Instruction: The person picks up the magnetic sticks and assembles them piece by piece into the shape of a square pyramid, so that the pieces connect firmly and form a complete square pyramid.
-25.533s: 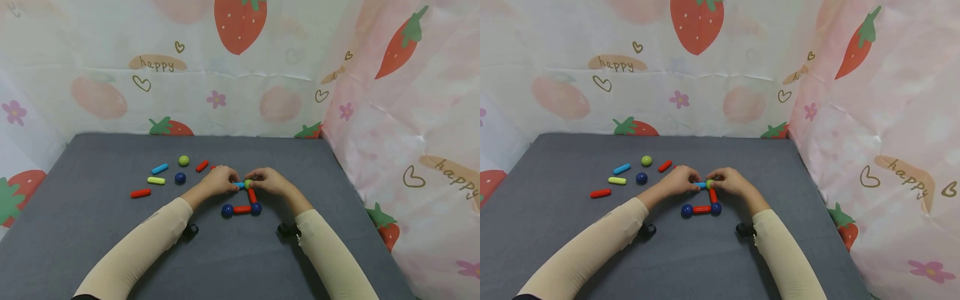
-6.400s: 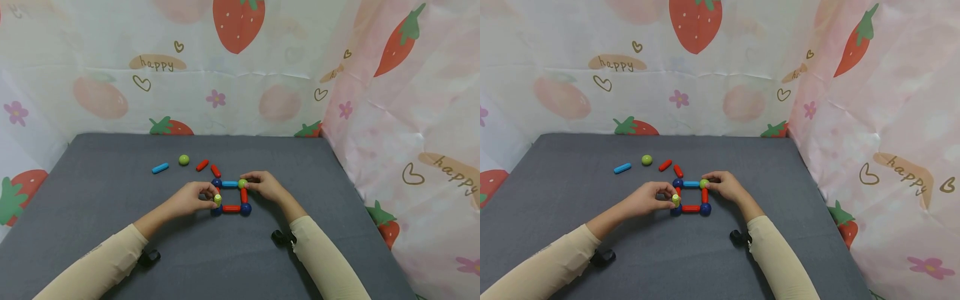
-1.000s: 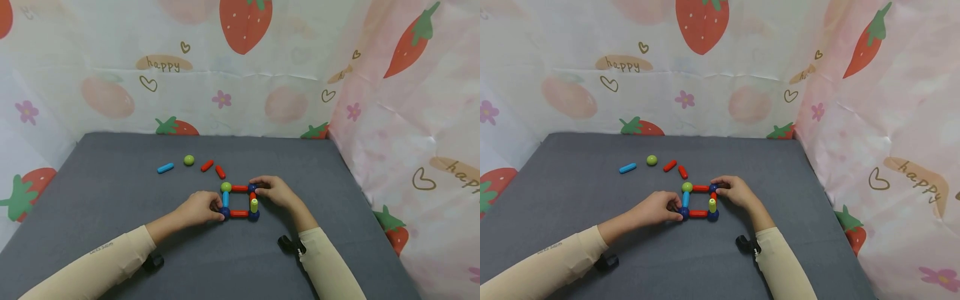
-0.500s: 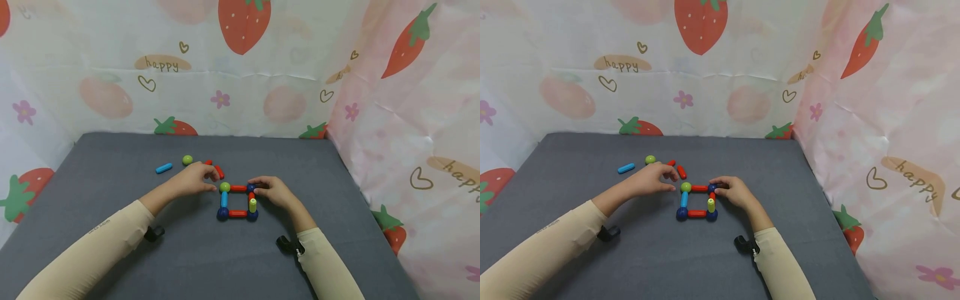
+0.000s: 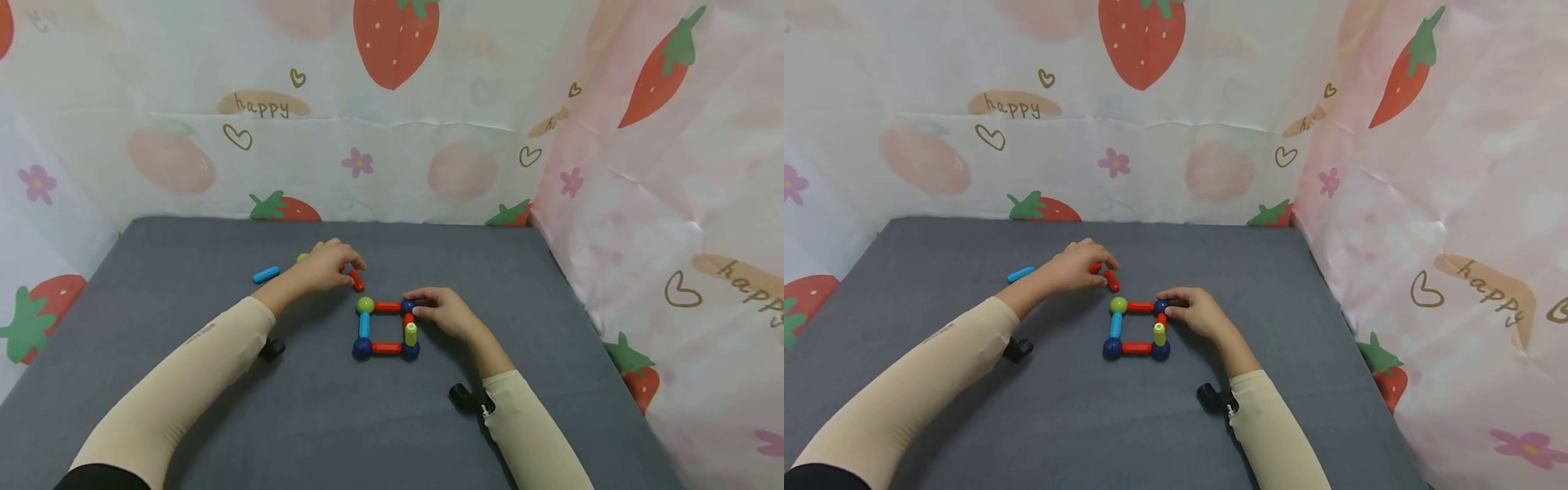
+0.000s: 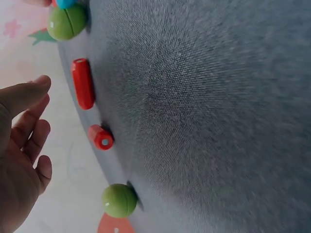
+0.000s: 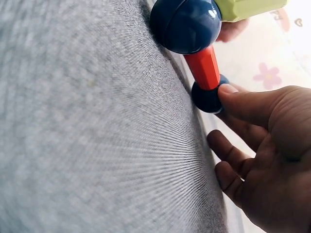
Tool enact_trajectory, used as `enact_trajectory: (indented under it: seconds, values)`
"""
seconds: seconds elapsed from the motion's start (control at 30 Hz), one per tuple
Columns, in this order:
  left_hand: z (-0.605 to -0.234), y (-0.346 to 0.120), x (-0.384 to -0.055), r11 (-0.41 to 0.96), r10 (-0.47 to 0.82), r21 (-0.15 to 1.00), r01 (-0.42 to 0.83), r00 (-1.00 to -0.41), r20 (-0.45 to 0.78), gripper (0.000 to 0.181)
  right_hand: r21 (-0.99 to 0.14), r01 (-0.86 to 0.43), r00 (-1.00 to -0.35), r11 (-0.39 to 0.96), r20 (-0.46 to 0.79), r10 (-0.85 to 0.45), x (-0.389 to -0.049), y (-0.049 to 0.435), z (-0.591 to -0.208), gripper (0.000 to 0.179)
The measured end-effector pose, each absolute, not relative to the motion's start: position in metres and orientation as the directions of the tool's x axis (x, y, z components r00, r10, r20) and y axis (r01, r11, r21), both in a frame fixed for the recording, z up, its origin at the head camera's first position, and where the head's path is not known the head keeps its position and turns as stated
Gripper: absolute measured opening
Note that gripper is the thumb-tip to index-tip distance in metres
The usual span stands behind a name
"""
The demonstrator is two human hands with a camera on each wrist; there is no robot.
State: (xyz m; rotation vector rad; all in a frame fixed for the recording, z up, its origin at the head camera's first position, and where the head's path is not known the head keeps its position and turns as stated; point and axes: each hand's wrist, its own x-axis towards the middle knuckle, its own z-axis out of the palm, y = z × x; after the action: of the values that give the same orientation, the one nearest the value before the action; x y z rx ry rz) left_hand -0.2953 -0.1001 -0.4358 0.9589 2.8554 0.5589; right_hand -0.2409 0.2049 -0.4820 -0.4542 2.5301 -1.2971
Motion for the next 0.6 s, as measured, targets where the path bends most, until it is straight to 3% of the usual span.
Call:
enact_trajectory:
  seconds: [0.6]
  values:
    - [-0.459, -0.096, -0.325, 0.765, 0.602, 0.336, 0.55, -0.795, -0.068, 0.032, -0.813, -0.145, -0.918, 0.563, -0.102, -0.383, -0.243, 0.206, -0.484, 0.032]
